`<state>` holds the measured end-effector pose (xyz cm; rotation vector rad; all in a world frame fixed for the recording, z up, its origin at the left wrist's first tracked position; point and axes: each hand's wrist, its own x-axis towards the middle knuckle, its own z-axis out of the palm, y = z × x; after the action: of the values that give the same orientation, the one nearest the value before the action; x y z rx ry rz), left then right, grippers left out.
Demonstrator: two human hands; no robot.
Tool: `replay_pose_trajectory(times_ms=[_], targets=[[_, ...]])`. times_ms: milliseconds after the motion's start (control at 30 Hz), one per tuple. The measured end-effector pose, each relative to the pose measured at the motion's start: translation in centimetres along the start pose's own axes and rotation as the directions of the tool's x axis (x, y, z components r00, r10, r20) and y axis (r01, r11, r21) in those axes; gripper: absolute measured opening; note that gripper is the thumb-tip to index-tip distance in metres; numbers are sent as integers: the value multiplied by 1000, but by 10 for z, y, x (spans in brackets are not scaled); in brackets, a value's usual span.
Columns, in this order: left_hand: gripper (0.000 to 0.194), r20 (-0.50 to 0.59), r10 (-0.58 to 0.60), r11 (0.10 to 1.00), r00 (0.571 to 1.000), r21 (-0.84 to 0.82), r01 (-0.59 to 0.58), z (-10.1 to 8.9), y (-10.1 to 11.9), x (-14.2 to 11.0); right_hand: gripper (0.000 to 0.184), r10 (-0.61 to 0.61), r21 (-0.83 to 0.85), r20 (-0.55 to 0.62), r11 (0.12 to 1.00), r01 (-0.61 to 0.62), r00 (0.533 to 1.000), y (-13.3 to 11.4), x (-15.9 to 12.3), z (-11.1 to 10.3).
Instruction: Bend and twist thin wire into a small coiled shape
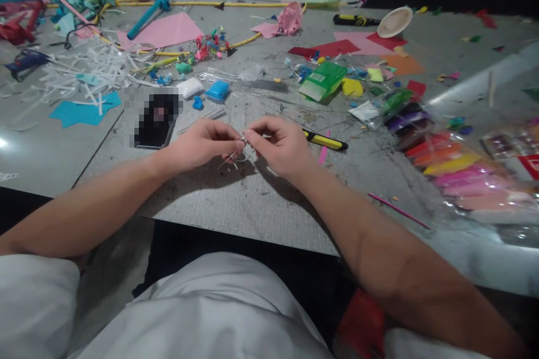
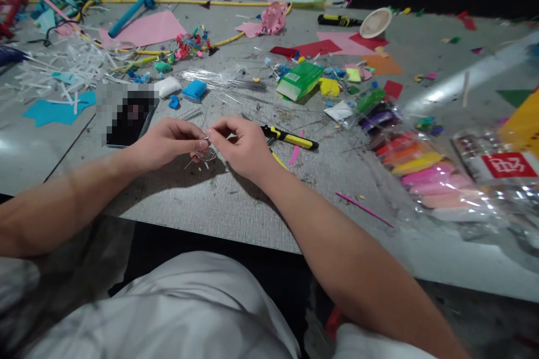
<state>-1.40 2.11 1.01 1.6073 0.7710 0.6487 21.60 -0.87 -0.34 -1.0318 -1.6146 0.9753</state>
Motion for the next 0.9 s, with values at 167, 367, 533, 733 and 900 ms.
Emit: replay_pose_trajectory(times_ms=[167,367,533,733,900], targets=[[26,-2,29,999,1000,36,-29,-2,-5,0,27,57,111,-23,992,-54,998,8,2,2],[25,-4,60,998,998,19,-60,0,-6,1,23,52,168,-21,985,-48,998,7,3,3],[33,-43,89,996,995,18,-88,2,0,2,21,62,124,-70,991,-53,996,5,1,5],[36,-98,99,995,990,13,-98,4,3,2,14,-115,-86,-186,991,100,976,7,-6,8],[33,-105,74,997,992,30,-71,4,4,1,13,-269,-286,-166,934,215,949,7,-12,9]])
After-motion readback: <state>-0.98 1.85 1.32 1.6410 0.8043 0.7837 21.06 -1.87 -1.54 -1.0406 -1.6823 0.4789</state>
